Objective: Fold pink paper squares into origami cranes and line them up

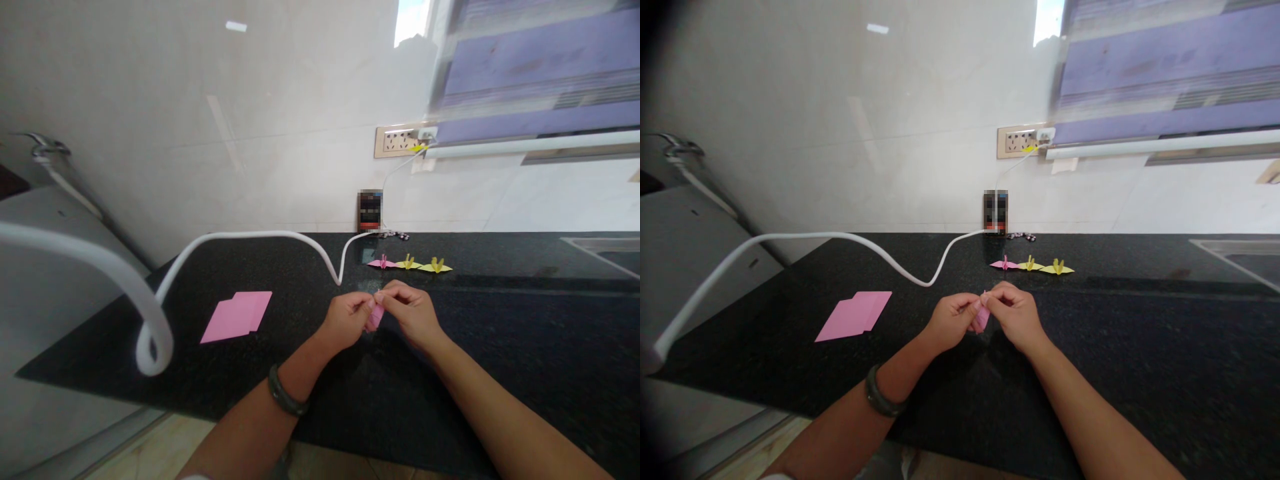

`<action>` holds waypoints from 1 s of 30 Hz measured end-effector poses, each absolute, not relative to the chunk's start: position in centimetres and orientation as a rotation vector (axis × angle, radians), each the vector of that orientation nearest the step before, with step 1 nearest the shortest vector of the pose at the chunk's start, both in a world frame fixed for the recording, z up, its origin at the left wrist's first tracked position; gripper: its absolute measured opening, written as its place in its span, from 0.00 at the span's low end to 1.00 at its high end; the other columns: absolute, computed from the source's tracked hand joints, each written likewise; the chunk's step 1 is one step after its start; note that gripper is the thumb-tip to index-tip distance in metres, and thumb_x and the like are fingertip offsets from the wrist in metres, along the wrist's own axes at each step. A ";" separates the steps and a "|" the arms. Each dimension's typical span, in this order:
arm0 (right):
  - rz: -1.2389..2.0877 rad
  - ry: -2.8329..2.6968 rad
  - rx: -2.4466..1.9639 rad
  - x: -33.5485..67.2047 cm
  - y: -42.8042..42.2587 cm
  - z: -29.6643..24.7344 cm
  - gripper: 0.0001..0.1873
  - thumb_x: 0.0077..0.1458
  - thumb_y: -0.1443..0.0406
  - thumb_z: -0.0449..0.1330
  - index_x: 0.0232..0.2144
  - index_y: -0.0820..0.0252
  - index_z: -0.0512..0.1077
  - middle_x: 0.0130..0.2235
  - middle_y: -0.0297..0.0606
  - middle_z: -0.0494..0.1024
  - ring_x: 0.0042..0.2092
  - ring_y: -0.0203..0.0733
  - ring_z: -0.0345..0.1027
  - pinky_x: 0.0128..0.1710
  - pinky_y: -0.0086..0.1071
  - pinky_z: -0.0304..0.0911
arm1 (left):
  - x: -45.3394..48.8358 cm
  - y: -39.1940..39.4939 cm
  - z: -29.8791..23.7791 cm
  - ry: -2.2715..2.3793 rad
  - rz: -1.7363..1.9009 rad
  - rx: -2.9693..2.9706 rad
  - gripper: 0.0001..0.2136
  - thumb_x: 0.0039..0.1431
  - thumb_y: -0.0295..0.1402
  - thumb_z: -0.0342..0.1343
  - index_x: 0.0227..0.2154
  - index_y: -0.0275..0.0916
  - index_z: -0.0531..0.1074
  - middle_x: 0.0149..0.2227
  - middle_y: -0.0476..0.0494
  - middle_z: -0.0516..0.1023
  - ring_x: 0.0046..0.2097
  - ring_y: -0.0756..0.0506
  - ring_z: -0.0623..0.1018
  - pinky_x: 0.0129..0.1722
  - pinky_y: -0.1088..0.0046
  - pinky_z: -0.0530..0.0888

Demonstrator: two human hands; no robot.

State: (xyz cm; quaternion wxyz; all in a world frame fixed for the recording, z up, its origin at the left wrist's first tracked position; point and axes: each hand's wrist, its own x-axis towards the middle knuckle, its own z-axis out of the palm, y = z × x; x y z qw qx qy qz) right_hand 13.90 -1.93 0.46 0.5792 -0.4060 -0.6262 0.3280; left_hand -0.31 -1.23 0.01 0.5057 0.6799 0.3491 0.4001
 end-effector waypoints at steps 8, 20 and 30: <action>0.913 -1.419 -0.925 13.8 -1.8 0.2 0.05 0.45 0.65 0.57 0.23 0.61 0.68 0.25 0.33 0.67 0.28 0.34 0.61 0.30 0.30 0.57 | -0.2 -1.2 0.4 0.853 0.967 1.581 0.14 0.52 0.40 0.46 0.30 0.33 0.68 0.20 0.47 0.70 0.21 0.52 0.71 0.22 0.78 0.68; 0.871 -1.305 -1.048 13.9 -1.7 0.4 0.15 0.49 0.58 0.53 0.18 0.62 0.68 0.20 0.32 0.64 0.23 0.33 0.57 0.25 0.28 0.54 | -0.1 -1.6 0.9 0.903 0.897 1.582 0.15 0.51 0.41 0.47 0.28 0.33 0.69 0.18 0.47 0.71 0.20 0.52 0.71 0.20 0.79 0.67; 1.002 -1.387 -1.007 14.1 -1.5 0.2 0.10 0.42 0.60 0.60 0.20 0.62 0.69 0.22 0.33 0.69 0.25 0.33 0.60 0.27 0.28 0.57 | 0.0 -1.2 0.4 0.909 0.930 1.482 0.12 0.49 0.38 0.50 0.28 0.33 0.69 0.18 0.48 0.71 0.20 0.52 0.72 0.20 0.78 0.68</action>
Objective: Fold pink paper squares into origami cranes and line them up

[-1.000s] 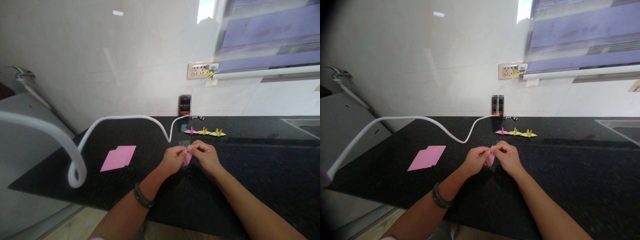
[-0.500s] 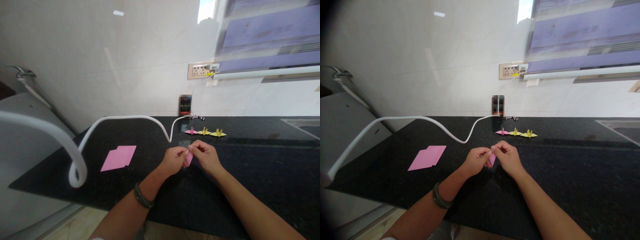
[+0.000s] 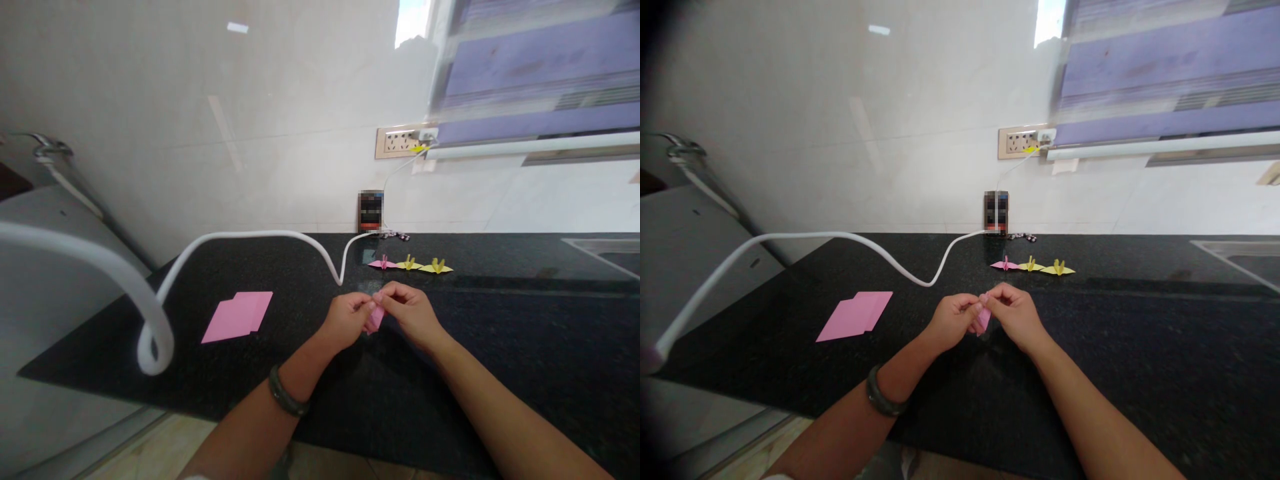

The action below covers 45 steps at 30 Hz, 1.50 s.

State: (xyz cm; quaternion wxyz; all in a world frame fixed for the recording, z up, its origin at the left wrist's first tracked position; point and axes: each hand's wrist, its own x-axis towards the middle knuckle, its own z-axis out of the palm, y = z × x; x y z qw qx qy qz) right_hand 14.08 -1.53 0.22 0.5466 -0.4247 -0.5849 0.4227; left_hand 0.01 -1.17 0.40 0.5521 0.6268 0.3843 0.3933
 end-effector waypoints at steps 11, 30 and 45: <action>1.065 -1.353 -1.013 14.1 -1.5 0.3 0.12 0.42 0.58 0.60 0.26 0.62 0.70 0.25 0.34 0.70 0.25 0.33 0.60 0.25 0.28 0.57 | -0.3 -1.0 0.9 1.015 0.948 1.407 0.10 0.45 0.37 0.55 0.22 0.32 0.69 0.14 0.49 0.68 0.15 0.54 0.67 0.15 0.81 0.61; 1.149 -1.413 -1.076 13.8 -1.5 -0.2 0.15 0.45 0.54 0.55 0.20 0.62 0.66 0.18 0.31 0.66 0.20 0.31 0.57 0.20 0.26 0.55 | -0.5 -0.2 0.3 1.038 1.013 1.297 0.12 0.45 0.38 0.55 0.20 0.32 0.67 0.15 0.48 0.69 0.17 0.54 0.68 0.17 0.81 0.63; 1.099 -1.614 -1.154 13.8 -1.8 -0.3 0.15 0.45 0.57 0.56 0.16 0.62 0.63 0.16 0.29 0.65 0.16 0.28 0.53 0.16 0.24 0.48 | -0.7 0.2 0.1 0.812 1.125 1.008 0.13 0.44 0.39 0.56 0.22 0.31 0.67 0.18 0.49 0.67 0.20 0.56 0.66 0.20 0.80 0.62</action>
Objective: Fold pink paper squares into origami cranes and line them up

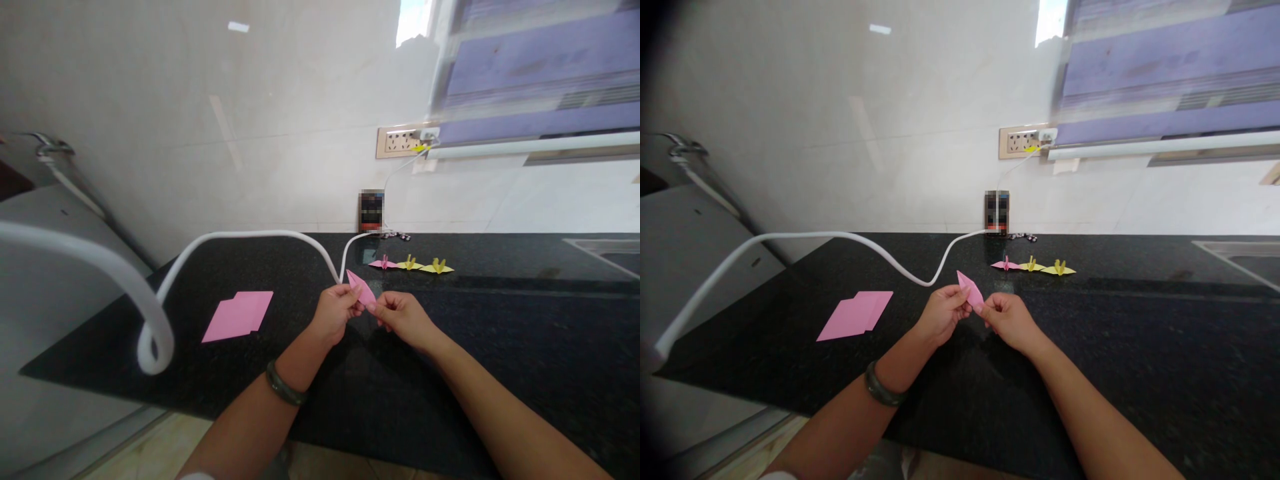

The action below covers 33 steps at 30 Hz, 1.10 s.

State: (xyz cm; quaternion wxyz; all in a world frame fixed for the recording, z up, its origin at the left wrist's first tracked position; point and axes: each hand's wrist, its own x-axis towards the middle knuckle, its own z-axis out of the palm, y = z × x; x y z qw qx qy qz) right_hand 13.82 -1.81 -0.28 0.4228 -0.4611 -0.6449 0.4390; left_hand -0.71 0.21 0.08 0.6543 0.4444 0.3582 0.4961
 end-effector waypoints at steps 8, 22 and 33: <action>1.189 -1.351 -0.923 13.7 -1.5 0.2 0.10 0.45 0.60 0.57 0.30 0.59 0.63 0.23 0.29 0.67 0.21 0.30 0.60 0.21 0.26 0.57 | -1.0 0.5 -0.4 0.788 1.050 1.044 0.13 0.46 0.39 0.54 0.26 0.31 0.66 0.17 0.51 0.65 0.17 0.57 0.63 0.17 0.81 0.59; 1.112 -1.457 -0.945 14.5 -1.4 0.1 0.09 0.44 0.65 0.58 0.31 0.61 0.71 0.29 0.35 0.72 0.27 0.33 0.64 0.28 0.29 0.60 | -0.9 0.2 0.3 0.755 0.983 1.121 0.10 0.44 0.28 0.54 0.32 0.29 0.71 0.21 0.46 0.70 0.20 0.56 0.67 0.23 0.78 0.66; 1.240 -1.326 -0.932 14.7 -1.5 0.2 0.06 0.40 0.67 0.61 0.27 0.61 0.72 0.27 0.34 0.74 0.27 0.33 0.66 0.30 0.30 0.62 | -1.1 0.0 0.8 0.695 0.941 1.088 0.10 0.42 0.27 0.55 0.31 0.29 0.71 0.25 0.42 0.74 0.23 0.52 0.72 0.27 0.73 0.69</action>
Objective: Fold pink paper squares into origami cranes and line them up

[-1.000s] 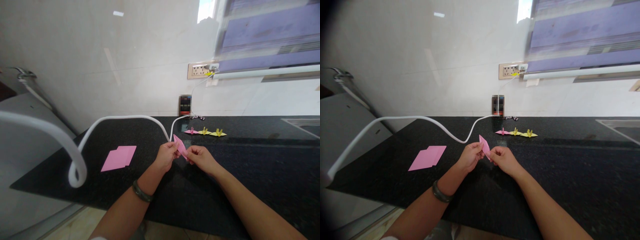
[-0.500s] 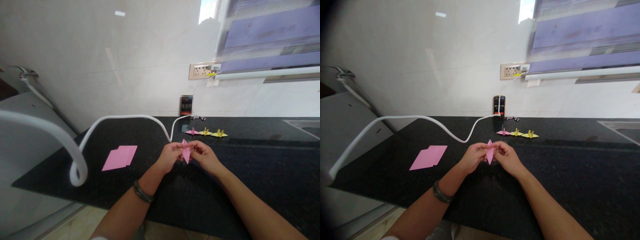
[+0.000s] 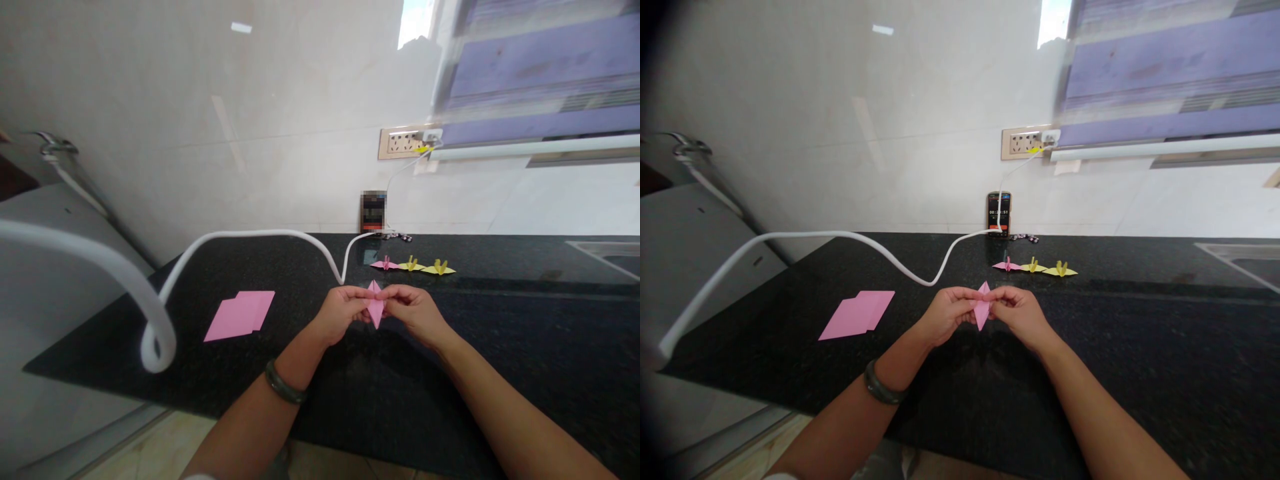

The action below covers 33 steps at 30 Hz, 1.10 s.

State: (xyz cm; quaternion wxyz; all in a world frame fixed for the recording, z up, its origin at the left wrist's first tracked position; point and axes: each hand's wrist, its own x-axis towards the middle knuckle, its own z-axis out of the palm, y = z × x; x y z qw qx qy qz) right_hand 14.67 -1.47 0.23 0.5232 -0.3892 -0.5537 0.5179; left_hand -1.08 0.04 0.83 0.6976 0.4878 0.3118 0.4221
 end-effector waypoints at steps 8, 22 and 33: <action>1.255 -1.409 -0.928 14.8 -1.5 0.8 0.11 0.38 0.64 0.63 0.29 0.61 0.71 0.28 0.35 0.74 0.29 0.35 0.66 0.32 0.31 0.61 | -1.5 0.1 0.9 0.638 0.927 1.058 0.10 0.41 0.24 0.54 0.31 0.28 0.72 0.27 0.41 0.75 0.25 0.50 0.73 0.30 0.71 0.70; 0.974 -1.535 -1.047 14.5 -1.3 0.2 0.12 0.46 0.58 0.56 0.21 0.62 0.66 0.20 0.32 0.68 0.23 0.32 0.59 0.24 0.27 0.56 | -0.7 -0.2 1.0 0.848 1.024 1.270 0.11 0.42 0.36 0.57 0.24 0.31 0.67 0.18 0.48 0.71 0.19 0.53 0.70 0.22 0.77 0.68; 1.098 -1.377 -1.069 13.9 -1.3 -0.4 0.15 0.43 0.54 0.57 0.22 0.61 0.65 0.18 0.32 0.68 0.19 0.32 0.60 0.20 0.27 0.56 | -0.5 -0.1 -0.1 0.910 1.081 1.425 0.10 0.48 0.38 0.52 0.27 0.35 0.63 0.20 0.50 0.69 0.21 0.53 0.69 0.21 0.78 0.66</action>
